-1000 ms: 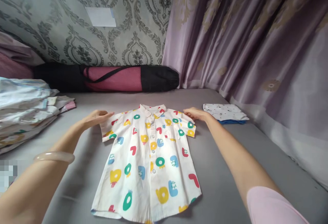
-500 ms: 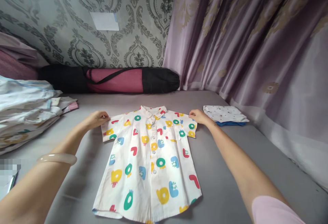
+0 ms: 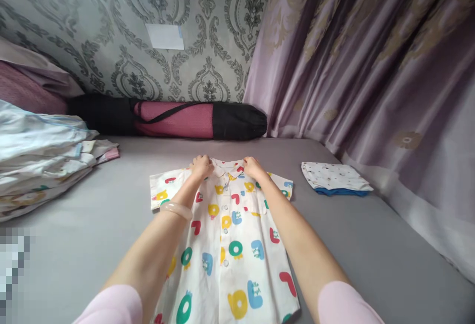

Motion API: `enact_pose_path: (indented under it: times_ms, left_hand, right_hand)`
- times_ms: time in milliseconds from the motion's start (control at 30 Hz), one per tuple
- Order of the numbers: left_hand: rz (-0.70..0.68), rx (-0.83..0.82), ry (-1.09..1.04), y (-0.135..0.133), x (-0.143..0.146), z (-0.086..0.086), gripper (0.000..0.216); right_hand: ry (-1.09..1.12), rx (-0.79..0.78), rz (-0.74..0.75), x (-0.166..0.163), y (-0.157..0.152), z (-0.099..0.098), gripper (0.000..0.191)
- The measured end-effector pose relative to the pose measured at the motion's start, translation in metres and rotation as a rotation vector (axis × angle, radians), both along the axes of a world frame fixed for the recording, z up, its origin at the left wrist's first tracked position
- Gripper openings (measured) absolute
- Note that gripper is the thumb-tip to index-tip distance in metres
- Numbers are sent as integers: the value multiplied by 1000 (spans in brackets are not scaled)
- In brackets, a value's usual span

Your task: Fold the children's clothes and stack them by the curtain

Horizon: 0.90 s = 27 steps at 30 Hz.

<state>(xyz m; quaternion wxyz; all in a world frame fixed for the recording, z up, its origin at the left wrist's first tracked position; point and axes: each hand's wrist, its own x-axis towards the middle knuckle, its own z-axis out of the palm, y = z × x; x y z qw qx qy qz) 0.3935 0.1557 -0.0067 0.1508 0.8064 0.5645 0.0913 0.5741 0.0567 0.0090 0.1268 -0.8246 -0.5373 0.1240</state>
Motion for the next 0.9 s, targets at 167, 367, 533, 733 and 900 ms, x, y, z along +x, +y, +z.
enact_pose_path:
  times_ms: [167, 367, 533, 733, 900]
  left_hand:
    - [49, 31, -64, -9, -2, -15, 39]
    - [79, 65, -162, -13, -6, -17, 35]
    - [105, 230, -222, -13, -9, -19, 33]
    - [15, 273, -151, -13, -10, -22, 30]
    - [-26, 314, -136, -16, -13, -20, 28]
  right_hand:
    - [23, 4, -102, -5, -1, -14, 31]
    - [9, 78, -233, -22, -8, -25, 31]
    - [-32, 212, -282, -35, -14, -27, 30]
    - [-69, 236, -278, -35, -12, -30, 26]
    - [-105, 277, -285, -36, -12, -33, 27]
